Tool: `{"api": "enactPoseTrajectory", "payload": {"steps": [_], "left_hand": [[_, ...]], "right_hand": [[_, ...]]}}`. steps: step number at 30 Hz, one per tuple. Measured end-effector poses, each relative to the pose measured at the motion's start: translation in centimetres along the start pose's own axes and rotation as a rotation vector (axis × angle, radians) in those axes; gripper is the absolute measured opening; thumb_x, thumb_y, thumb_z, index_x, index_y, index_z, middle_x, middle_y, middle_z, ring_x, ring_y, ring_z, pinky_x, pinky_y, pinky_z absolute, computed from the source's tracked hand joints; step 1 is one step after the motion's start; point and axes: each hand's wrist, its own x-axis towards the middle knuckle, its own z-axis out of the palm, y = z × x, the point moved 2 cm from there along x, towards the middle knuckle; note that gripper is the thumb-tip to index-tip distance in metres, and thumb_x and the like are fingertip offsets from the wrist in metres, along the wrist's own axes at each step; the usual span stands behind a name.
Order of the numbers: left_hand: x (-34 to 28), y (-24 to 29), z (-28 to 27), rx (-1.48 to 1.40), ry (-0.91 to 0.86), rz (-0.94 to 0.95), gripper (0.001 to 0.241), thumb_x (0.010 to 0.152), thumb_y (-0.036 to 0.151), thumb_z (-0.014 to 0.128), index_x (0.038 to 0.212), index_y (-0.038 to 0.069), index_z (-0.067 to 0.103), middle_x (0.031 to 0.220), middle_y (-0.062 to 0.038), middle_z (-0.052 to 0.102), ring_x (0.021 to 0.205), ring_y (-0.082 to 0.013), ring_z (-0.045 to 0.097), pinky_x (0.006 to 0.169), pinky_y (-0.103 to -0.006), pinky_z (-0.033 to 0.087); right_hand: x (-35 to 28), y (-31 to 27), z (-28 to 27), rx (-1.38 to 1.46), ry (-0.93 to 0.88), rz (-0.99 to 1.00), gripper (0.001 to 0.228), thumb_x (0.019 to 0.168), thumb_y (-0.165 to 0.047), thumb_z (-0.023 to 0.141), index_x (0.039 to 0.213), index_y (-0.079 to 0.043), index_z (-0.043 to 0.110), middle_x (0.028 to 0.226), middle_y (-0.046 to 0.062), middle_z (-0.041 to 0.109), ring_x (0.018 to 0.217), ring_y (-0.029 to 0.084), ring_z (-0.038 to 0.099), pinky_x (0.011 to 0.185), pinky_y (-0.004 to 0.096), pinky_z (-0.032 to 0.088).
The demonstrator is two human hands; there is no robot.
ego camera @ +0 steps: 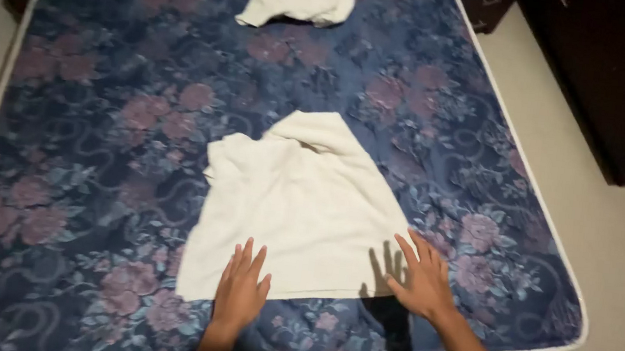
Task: The person folds a white towel on a bed with a floral-patterned sheet. They smooth the fabric, fold the sides inward, and then fold the towel in half multiple times to create a compact rectangular shape.
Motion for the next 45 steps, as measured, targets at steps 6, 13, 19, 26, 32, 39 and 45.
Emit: {"api": "enactPoseTrajectory", "payload": {"steps": [6,13,19,26,32,39,45], "left_hand": [[0.8,-7.8,-5.0,0.027,0.015,-0.043,0.062,0.092,0.028,0.066,0.147,0.008,0.048,0.161,-0.021,0.032,0.148,-0.0426,0.031,0.116,-0.0488,0.032],[3.5,-13.9,-8.6,0.021,-0.031,-0.099,0.059,0.094,0.031,0.064,0.147,0.011,0.048,0.163,-0.018,0.03,0.148,-0.0413,0.03,0.116,-0.0486,0.032],[6.5,-16.3,-9.5,-0.007,-0.071,-0.12,0.058,0.094,0.031,0.064,0.147,0.012,0.049,0.162,-0.018,0.03,0.148,-0.042,0.03,0.117,-0.049,0.031],[11.6,-18.9,-5.8,-0.023,-0.022,-0.125,0.058,0.09,0.031,0.067,0.143,0.011,0.054,0.157,-0.018,0.04,0.143,-0.0426,0.037,0.115,-0.0517,0.032],[17.3,-19.8,-3.3,-0.016,0.115,-0.068,0.053,0.088,0.03,0.071,0.135,0.008,0.061,0.141,-0.02,0.058,0.13,-0.0449,0.05,0.105,-0.0548,0.043],[24.6,-19.0,-2.8,-0.011,-0.078,-0.16,0.048,0.093,0.029,0.065,0.137,0.01,0.06,0.14,-0.016,0.059,0.127,-0.0417,0.053,0.104,-0.0508,0.044],[27.5,-20.6,0.8,-0.024,0.014,-0.21,0.047,0.092,0.028,0.064,0.137,0.015,0.061,0.144,-0.014,0.056,0.132,-0.0427,0.05,0.109,-0.0518,0.039]], "right_hand": [[3.0,-7.2,-0.9,0.002,-0.01,-0.056,0.092,0.078,-0.04,0.076,0.159,-0.029,0.033,0.165,0.005,0.023,0.149,0.033,0.028,0.115,0.052,0.032],[6.7,-12.7,-0.3,-0.057,-0.071,-0.03,0.087,0.082,-0.041,0.074,0.159,-0.032,0.033,0.168,0.0,0.019,0.153,0.031,0.022,0.116,0.052,0.03],[10.7,-14.6,0.9,-0.057,-0.057,-0.07,0.086,0.08,-0.04,0.074,0.157,-0.034,0.036,0.167,0.001,0.02,0.152,0.03,0.023,0.117,0.05,0.03],[17.3,-14.4,2.3,-0.077,-0.109,-0.071,0.079,0.084,-0.039,0.073,0.156,-0.033,0.04,0.167,0.0,0.022,0.152,0.03,0.025,0.116,0.05,0.031],[23.7,-13.6,4.1,-0.077,-0.139,-0.107,0.071,0.086,-0.035,0.072,0.152,-0.03,0.043,0.166,0.0,0.024,0.151,0.03,0.026,0.116,0.048,0.032],[30.3,-13.3,6.4,-0.003,-0.057,-0.209,0.063,0.086,-0.029,0.069,0.145,-0.021,0.049,0.165,-0.001,0.031,0.152,0.028,0.028,0.116,0.047,0.032],[33.2,-14.5,8.2,0.01,-0.05,-0.25,0.064,0.087,-0.03,0.066,0.149,-0.024,0.047,0.165,0.003,0.028,0.152,0.032,0.024,0.116,0.049,0.028]]}}
